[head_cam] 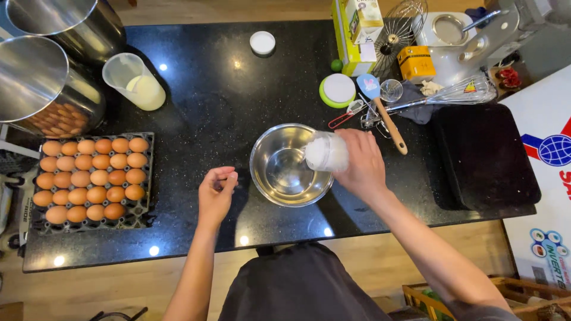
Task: Wiping a metal bowl with a paper towel and measuring sugar from a jar into the bowl.
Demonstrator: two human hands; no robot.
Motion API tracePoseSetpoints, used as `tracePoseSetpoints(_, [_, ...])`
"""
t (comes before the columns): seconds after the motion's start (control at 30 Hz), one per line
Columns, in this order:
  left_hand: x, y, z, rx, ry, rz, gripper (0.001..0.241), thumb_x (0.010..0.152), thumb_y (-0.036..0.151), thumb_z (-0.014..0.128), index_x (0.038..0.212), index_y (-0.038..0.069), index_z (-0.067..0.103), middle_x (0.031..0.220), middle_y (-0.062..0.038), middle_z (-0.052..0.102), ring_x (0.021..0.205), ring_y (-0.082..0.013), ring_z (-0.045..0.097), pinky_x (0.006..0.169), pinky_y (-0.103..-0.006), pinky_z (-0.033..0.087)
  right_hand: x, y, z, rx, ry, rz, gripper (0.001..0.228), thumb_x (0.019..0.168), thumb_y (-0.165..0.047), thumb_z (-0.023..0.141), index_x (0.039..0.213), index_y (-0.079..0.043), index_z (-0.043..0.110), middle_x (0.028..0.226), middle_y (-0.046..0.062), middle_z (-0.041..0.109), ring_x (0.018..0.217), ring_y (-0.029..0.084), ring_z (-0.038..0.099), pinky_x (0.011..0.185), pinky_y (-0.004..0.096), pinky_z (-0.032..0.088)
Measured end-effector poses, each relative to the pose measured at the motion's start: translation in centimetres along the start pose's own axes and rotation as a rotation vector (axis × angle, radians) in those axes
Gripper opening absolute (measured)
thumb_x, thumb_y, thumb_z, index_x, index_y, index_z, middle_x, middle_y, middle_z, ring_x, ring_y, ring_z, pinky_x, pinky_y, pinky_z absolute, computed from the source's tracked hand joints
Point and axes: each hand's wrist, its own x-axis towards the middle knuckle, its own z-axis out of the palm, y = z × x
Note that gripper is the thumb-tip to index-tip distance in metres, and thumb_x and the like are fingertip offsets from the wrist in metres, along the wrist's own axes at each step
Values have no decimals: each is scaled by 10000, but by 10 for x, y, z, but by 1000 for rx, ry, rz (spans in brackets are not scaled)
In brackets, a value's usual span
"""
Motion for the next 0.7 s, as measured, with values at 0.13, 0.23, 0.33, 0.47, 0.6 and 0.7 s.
tracePoseSetpoints(0.13, [-3,-8,0,24,2,-64,213,941,167,711,1117,52,676,941,-8,692,818,-70,648,697,-228,508,-8,-1,3,18,2,10,764,598,-145,899,1280,-71,564,1262,129,597,1239,362,548,1138,550,380])
tracePoseSetpoints(0.23, [-6,-12,2,34,-17,-48,208,946,171,706,1114,52,675,927,-9,695,807,-71,640,693,-228,509,-9,1,3,42,-33,20,790,580,-150,903,1284,-61,557,1262,134,594,1243,365,543,1142,571,357])
tracePoseSetpoints(0.33, [-11,-13,3,50,-16,-66,199,952,167,703,1113,52,682,921,-8,686,806,-70,629,699,-230,506,-12,0,3,62,-38,27,799,578,-140,902,1291,-56,550,1269,136,594,1243,367,544,1145,581,347])
tracePoseSetpoints(0.47, [-14,-12,4,50,-14,-84,194,947,166,698,1103,51,679,925,-1,692,805,-66,633,695,-232,509,-14,-1,3,68,18,28,796,574,-123,901,1284,-53,549,1265,135,595,1217,367,555,1128,565,382])
tracePoseSetpoints(0.6, [-19,-16,7,72,-28,-79,203,947,166,703,1100,35,683,918,-14,696,799,-78,626,710,-235,508,-16,-2,7,39,37,-5,784,584,-116,901,1279,-41,546,1264,141,593,1195,377,556,1093,537,418])
tracePoseSetpoints(0.7, [-19,-19,19,101,-41,-80,216,948,173,707,1100,22,680,910,-30,698,788,-91,634,722,-240,511,-17,-3,6,78,41,35,782,596,-126,906,1280,-28,542,1276,160,588,1177,398,542,1017,492,451])
